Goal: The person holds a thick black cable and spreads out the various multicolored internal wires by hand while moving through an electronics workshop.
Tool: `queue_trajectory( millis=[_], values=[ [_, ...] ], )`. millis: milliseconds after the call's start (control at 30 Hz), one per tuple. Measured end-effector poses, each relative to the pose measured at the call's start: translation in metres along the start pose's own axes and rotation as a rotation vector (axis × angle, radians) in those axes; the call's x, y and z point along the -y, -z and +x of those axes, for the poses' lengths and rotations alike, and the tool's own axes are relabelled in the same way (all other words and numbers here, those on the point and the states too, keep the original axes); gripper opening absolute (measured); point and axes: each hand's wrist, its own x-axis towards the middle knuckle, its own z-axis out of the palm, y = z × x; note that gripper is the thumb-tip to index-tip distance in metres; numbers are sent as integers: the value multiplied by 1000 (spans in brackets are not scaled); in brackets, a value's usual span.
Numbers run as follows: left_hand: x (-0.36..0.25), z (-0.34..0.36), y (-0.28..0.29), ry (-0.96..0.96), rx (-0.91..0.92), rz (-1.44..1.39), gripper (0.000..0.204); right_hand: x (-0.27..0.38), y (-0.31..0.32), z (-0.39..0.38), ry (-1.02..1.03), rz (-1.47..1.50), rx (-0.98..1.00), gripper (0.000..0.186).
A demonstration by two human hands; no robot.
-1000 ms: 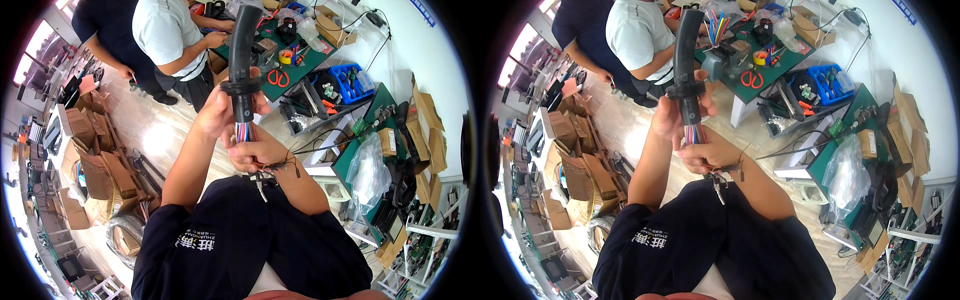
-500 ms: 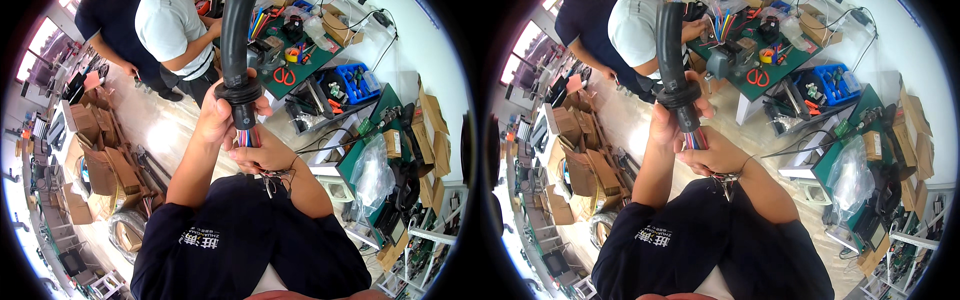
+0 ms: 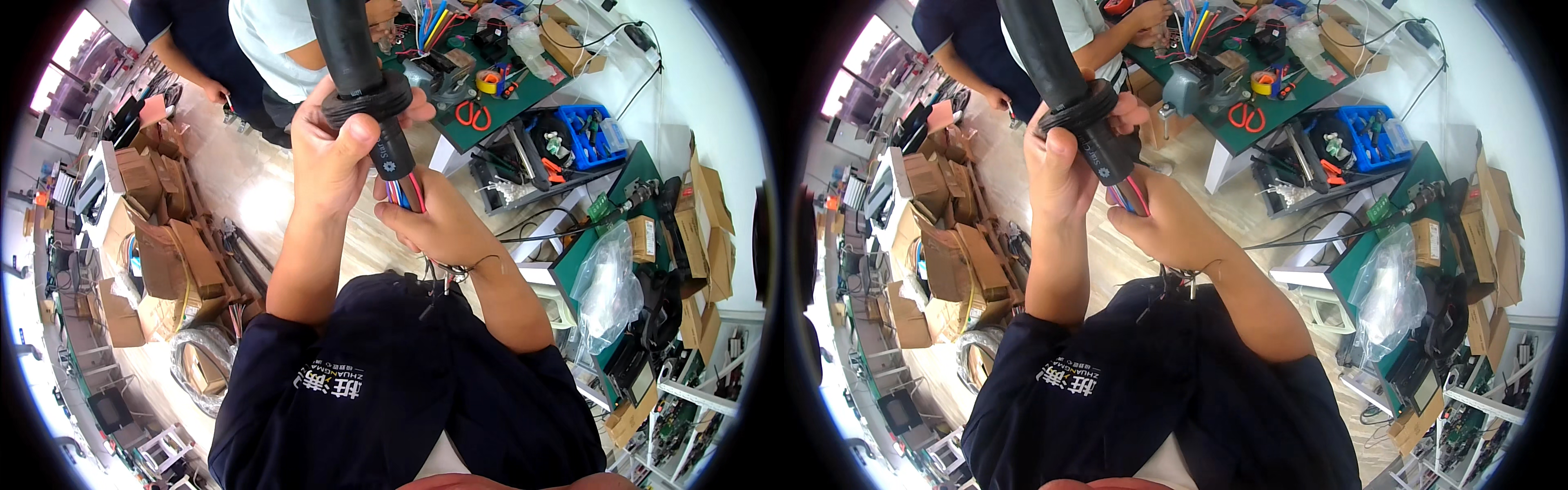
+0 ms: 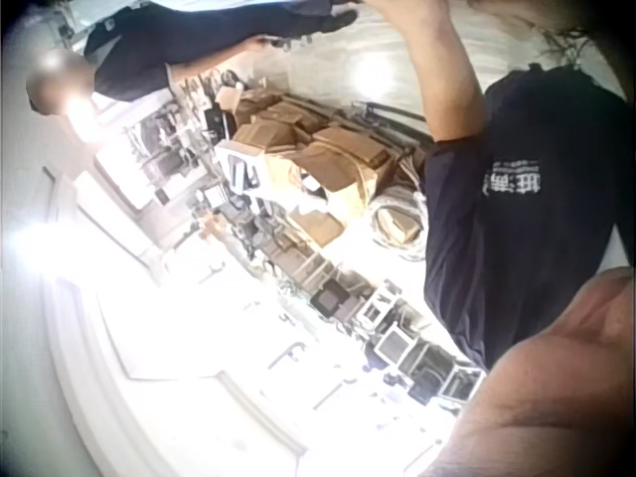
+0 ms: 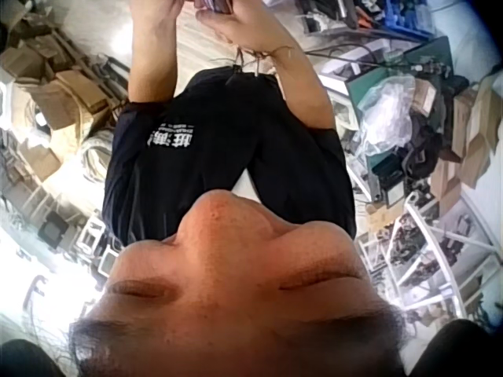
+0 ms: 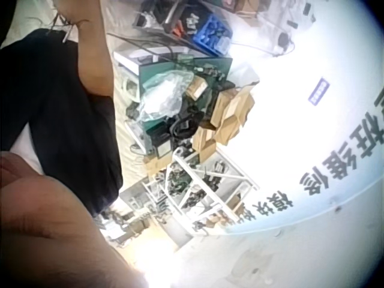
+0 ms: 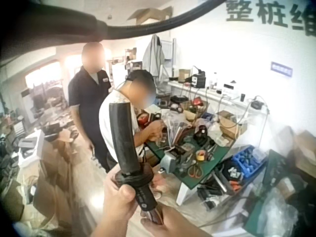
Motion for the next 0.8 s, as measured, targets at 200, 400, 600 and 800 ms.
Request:
queue_trajectory(
  millis=[200, 400, 600, 800],
  values=[
    [-1, 2, 1, -56, -124, 153, 63, -12, -8, 3, 45, -96, -113, 21],
    [-3, 10, -5, -105, -209, 275, 55, -18, -14, 8, 102, -314, -328, 33],
    [0, 17, 3, -115, -300, 403, 60, -24, -19, 22, 121, -443, -434, 35],
    [6, -8, 4, -31, -2, 346, 75, -62, 2, 29, 204, -379, -371, 35]
  ],
)
